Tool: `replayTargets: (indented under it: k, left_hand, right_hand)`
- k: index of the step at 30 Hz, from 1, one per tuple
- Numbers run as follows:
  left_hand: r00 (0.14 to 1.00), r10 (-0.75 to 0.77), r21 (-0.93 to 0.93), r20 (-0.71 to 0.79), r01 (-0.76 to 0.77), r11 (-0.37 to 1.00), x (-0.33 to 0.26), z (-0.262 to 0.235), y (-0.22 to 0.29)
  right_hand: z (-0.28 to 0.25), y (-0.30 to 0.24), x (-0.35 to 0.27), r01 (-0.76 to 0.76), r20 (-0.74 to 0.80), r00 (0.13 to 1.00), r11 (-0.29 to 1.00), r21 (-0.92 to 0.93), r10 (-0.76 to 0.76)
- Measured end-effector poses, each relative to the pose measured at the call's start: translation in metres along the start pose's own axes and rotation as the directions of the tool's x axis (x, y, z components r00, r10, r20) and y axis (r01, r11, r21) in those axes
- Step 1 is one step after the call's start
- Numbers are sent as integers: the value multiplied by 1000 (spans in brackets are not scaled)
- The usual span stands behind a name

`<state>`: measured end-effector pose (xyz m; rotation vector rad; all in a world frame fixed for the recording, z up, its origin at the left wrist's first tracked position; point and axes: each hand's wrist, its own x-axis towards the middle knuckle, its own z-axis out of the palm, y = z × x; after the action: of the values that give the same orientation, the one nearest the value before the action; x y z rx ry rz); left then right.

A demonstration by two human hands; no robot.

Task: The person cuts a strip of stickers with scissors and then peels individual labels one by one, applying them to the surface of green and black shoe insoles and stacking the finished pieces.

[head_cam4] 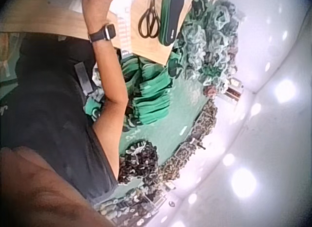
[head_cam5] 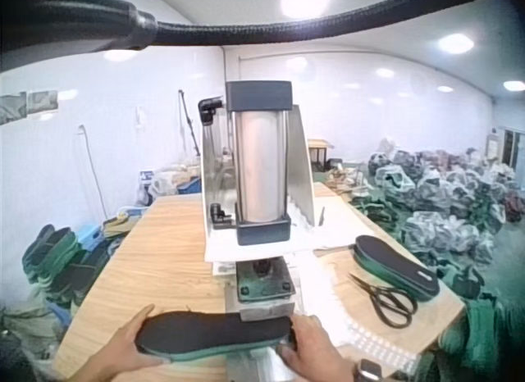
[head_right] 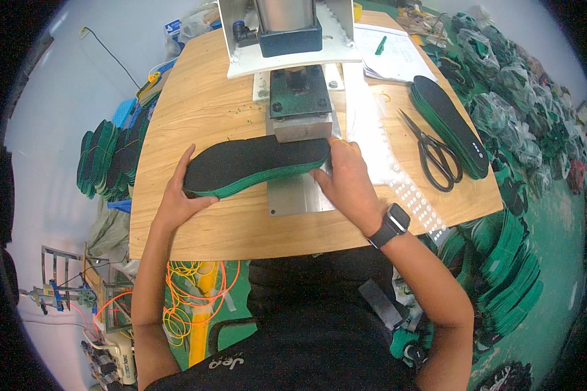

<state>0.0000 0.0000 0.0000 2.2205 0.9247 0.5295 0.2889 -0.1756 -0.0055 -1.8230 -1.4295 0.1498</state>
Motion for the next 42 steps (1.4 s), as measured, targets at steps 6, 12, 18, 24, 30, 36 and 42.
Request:
replayTargets:
  k: [6, 12, 18, 24, 30, 36, 42]
  left_hand:
    - [998, 64, 8, -28, -64, 998, 11, 2, -5]
    - [999, 45, -51, -2, -45, 998, 23, -3, -8]
    - [997, 72, -235, -22, -75, 969, 8, -12, -10]
    - [904, 69, -277, -421, -201, 940, -34, 6, 8]
    - [944, 312, -385, 103, -251, 888, -29, 104, 127]
    - [951, 227, -652, 209, -37, 757, -26, 176, 145]
    - [933, -22, -846, 359, 336, 415, -47, 157, 156]
  right_hand:
    - [1, 5, 5, 28, -28, 999, 1000, -9, -28]
    - [3, 0, 6, 6, -18, 1000, 1000, -1, -7]
    - [-6, -10, -12, 203, -147, 966, 976, -76, -212]
    - [-80, 29, -27, -41, -162, 987, 936, -348, -17]
    - [-105, 17, -40, -332, -47, 940, 939, 88, 337]
    - [-100, -56, -117, -359, 151, 931, 752, 553, 333]
    - [-105, 26, -114, -85, -270, 959, 996, 31, 90]
